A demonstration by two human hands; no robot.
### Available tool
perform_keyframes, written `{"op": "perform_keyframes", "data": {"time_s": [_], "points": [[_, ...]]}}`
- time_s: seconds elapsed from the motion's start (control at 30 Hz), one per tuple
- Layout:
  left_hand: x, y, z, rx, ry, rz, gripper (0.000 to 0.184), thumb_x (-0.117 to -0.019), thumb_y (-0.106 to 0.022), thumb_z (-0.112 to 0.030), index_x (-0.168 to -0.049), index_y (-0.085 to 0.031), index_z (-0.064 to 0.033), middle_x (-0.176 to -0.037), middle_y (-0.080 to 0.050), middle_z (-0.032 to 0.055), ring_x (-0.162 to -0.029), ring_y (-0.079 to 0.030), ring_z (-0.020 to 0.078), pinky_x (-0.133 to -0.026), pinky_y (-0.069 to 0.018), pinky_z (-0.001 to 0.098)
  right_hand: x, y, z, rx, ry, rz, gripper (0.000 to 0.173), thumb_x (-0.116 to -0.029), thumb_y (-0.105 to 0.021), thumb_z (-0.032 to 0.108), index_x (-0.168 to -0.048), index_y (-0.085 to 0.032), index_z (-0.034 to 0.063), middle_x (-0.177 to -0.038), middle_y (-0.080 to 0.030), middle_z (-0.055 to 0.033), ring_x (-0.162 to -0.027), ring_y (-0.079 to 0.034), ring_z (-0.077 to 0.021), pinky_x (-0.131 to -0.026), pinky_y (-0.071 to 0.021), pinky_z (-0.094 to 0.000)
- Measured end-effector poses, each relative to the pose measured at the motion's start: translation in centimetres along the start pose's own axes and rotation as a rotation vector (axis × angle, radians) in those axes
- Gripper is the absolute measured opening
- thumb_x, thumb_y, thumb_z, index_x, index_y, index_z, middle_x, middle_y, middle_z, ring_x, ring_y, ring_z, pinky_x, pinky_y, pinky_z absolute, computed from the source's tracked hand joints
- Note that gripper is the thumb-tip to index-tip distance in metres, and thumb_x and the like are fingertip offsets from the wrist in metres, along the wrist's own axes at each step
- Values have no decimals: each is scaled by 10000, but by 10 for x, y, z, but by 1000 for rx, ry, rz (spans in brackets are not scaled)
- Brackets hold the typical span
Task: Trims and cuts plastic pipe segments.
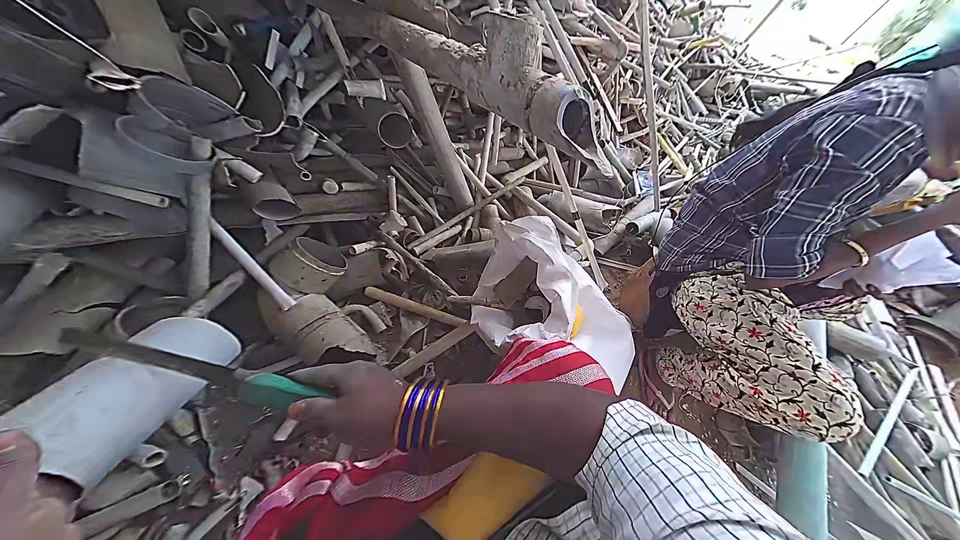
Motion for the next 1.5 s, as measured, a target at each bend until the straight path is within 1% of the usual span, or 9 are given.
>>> {"op": "perform_keyframes", "data": {"time_s": [0.17,0.27,0.4,0.5,0.7,0.87,1.13,1.33,1.5], "points": [[-9,13,36,-173,-13,-54,573,-1048,-511,-464,-1169,-625,84,-1142,-653,132,-1052,-585,22,-987,-456,256,5,-17,8,-23,26,77,441,-1061,-523,84,-1480,-486,-48,-1261,-638,-298,-1041,-663,-347,-955,-506,-482],[12,-1,6,-141,83,-47,577,-1093,-446,-348,-1332,-505,175,-1372,-538,307,-1284,-521,162,-1132,-360,318,6,-14,3,-28,2,76,440,-1058,-529,81,-1478,-494,-45,-1335,-606,-306,-1171,-628,-372,-1033,-462,-504],[19,-9,-17,-168,3,-7,563,-1106,-385,-318,-1356,-476,178,-1390,-516,324,-1314,-512,155,-1132,-368,291,-10,20,-24,-13,-188,-105,461,-1083,-504,150,-1509,-454,-16,-1337,-595,-275,-1112,-621,-335,-967,-478,-466],[20,-1,-45,-301,-30,-16,578,-1104,-386,-304,-1370,-472,202,-1409,-486,401,-1368,-497,331,-1169,-345,390,-3,2,-21,47,-162,-63,447,-1068,-510,118,-1474,-475,-63,-1367,-573,-319,-1245,-578,-409,-1070,-422,-536],[20,6,-25,-235,195,-21,519,-1082,-473,-323,-1299,-544,143,-1334,-548,327,-1229,-544,301,-1067,-393,491,1,14,-4,48,-75,-188,482,-1083,-476,147,-1517,-411,-52,-1354,-581,-315,-1218,-604,-401,-1063,-449,-527],[29,-16,-3,300,284,-71,299,-916,-596,56,-1209,-540,32,-1052,-619,36,-872,-617,19,-766,-532,213,-5,1,-11,91,-40,-134,465,-1093,-456,167,-1504,-434,-50,-1279,-619,-315,-1118,-642,-402,-1012,-477,-527],[23,-23,18,493,378,-152,403,-1105,-412,-205,-1428,-431,36,-1388,-539,162,-1204,-581,175,-1000,-502,380,-4,3,-12,210,-67,-56,482,-1087,-482,175,-1521,-429,-27,-1363,-589,-297,-1207,-617,-389,-1069,-450,-509],[31,-23,-3,524,413,-59,408,-1127,-357,-203,-1399,-462,82,-1447,-511,213,-1311,-531,216,-1085,-444,359,-5,-4,-17,163,8,-134,457,-1066,-497,158,-1497,-475,7,-1006,-667,-142,-688,-564,-129,-654,-491,-305],[28,-19,4,599,492,-93,377,-1114,-422,-244,-1296,-529,69,-1189,-587,193,-1037,-580,214,-927,-489,366,0,-13,-16,241,142,-111,492,-1014,-493,182,-1466,-518,-12,-969,-700,-140,-699,-613,-139,-675,-527,-337]]}}
Point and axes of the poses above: each hand's wrist, its own x-axis away from the middle knuckle, its own y-axis out of the back of the hand, z = x × y, the point moved 10 cm from there along -x, towards the middle knuckle
